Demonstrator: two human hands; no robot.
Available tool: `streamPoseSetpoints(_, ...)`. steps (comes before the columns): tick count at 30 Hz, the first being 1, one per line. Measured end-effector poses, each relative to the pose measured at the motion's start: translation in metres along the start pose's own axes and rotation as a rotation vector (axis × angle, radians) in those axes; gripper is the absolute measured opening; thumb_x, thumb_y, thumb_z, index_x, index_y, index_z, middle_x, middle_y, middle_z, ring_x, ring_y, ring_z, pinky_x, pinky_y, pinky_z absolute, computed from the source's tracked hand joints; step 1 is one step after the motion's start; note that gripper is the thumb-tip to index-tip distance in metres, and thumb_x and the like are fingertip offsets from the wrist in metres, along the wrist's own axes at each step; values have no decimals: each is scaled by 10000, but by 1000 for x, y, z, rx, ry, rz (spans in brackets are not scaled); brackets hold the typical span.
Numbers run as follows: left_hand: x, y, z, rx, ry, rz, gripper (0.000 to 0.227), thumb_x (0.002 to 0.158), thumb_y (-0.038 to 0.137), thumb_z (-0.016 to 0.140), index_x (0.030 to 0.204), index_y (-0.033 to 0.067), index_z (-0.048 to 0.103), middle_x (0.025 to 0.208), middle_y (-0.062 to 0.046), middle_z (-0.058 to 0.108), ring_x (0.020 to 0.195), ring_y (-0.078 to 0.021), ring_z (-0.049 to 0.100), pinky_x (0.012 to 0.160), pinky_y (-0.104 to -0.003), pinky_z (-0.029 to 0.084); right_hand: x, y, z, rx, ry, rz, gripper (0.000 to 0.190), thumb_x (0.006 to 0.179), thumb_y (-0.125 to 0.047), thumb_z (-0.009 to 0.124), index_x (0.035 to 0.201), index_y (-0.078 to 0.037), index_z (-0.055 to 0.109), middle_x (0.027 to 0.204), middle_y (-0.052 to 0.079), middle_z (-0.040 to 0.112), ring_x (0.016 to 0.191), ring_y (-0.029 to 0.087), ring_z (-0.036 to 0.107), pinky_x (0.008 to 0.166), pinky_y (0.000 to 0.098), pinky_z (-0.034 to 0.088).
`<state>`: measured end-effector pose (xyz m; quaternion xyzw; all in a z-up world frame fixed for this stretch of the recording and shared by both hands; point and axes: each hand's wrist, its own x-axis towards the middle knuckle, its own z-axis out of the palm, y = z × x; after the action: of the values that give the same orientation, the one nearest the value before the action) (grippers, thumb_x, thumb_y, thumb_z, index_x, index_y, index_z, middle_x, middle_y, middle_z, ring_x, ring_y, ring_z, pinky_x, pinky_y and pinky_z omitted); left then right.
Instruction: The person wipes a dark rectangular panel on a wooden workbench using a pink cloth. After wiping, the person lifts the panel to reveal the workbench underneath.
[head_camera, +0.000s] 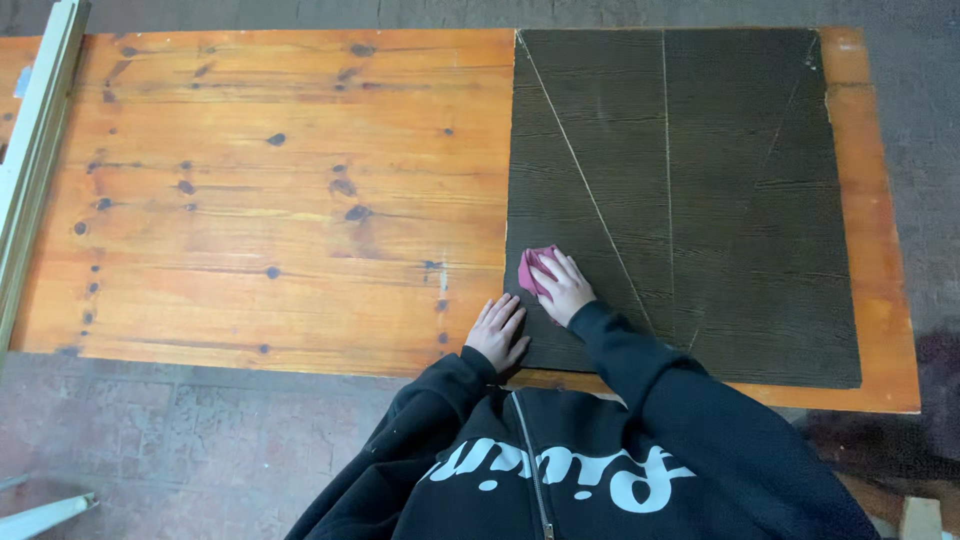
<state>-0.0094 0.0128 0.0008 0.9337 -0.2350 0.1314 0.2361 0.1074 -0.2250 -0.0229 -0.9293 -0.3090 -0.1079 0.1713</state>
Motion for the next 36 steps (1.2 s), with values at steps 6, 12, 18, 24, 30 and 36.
streamPoseSetpoints(6, -4, 1, -1, 16, 49, 1, 607, 947, 442, 886, 1456, 122, 807, 1612, -157, 725, 1604, -369, 625, 1363, -567, 425, 22, -29, 9, -37, 36, 40, 675, 911, -349, 858, 1575, -283, 757, 1644, 109, 664, 1634, 491, 541, 1294, 662, 525)
streamPoseSetpoints(12, -5, 1, -2, 43, 84, 8, 590, 951, 445, 875, 1439, 121, 807, 1582, -144, 745, 1588, -353, 644, 1360, -559, 435, 13, -43, 19, 3, 60, -3, 710, 915, -311, 849, 1614, -282, 727, 1678, 107, 633, 1634, 498, 530, 1273, 662, 541)
streamPoseSetpoints(18, -7, 0, -7, 52, 50, 15, 599, 942, 461, 864, 1447, 144, 802, 1593, -104, 738, 1598, -338, 625, 1367, -552, 417, 8, -35, 3, 5, 5, -39, 699, 895, -339, 856, 1583, -287, 741, 1656, 98, 659, 1618, 482, 558, 1280, 653, 544)
streamPoseSetpoints(24, -8, 1, -8, 28, 39, 0, 568, 961, 426, 863, 1442, 128, 811, 1610, -113, 733, 1597, -359, 622, 1353, -561, 431, 16, -25, 28, -35, 26, -23, 722, 877, -358, 859, 1587, -316, 737, 1672, 65, 641, 1637, 472, 542, 1279, 649, 549)
streamPoseSetpoints(30, -6, 1, -7, 15, 58, 11, 569, 932, 412, 884, 1414, 119, 813, 1585, -119, 738, 1580, -372, 635, 1355, -563, 433, 27, -43, 28, -43, 63, 11, 706, 880, -332, 835, 1578, -306, 739, 1643, 90, 647, 1615, 490, 554, 1261, 663, 554)
streamPoseSetpoints(36, -5, -2, -2, 61, 66, 28, 522, 959, 431, 850, 1382, 126, 820, 1519, -100, 762, 1565, -347, 646, 1367, -578, 407, 9, -41, 20, -16, 31, -46, 701, 908, -330, 823, 1601, -302, 723, 1682, 82, 633, 1635, 490, 537, 1279, 656, 538)
